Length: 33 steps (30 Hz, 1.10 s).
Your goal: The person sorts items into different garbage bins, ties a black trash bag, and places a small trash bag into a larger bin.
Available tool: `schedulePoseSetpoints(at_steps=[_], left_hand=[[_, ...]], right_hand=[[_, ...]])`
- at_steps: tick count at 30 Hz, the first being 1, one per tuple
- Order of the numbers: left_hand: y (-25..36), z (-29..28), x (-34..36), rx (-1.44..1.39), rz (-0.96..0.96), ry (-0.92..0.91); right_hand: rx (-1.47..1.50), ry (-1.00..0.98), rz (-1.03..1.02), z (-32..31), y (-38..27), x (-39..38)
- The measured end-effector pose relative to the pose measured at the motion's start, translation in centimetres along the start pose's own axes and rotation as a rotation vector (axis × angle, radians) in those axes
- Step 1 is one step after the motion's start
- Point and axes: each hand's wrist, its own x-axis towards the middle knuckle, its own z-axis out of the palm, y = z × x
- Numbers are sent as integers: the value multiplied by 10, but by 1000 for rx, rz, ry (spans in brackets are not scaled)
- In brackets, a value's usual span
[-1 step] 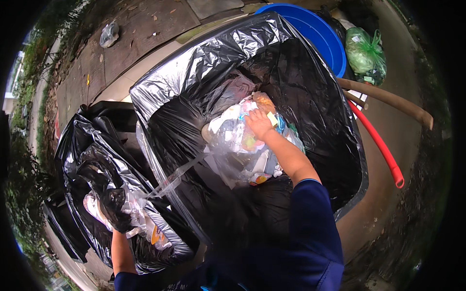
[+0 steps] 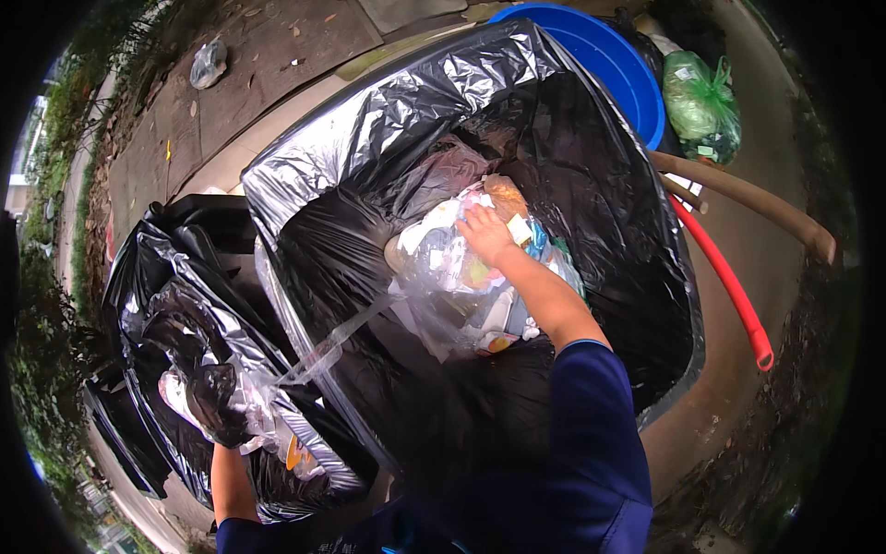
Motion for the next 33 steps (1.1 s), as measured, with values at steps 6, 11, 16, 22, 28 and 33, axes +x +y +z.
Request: schedulePoseSetpoints(at_steps=[6, 11, 16, 22, 28, 33], left_hand=[[-5, -33, -58, 43, -160, 84], [-7, -46, -72, 41, -211, 125], [-9, -36, -70, 45, -224, 120], [-14, -16, -54, 44, -194, 106], [-10, -6, -36, 32, -159, 107], [-17, -11, -46, 35, -182, 119]], right_hand=[[194, -857, -72, 4, -1, 76], [420, -986, 385, 22, 12, 67], [539, -885, 467, 66, 3, 1], [668, -1119, 63, -56, -50, -48], [1230, -1341, -396, -34, -86, -128], [1109, -1575, 44, -17, -63, -61]])
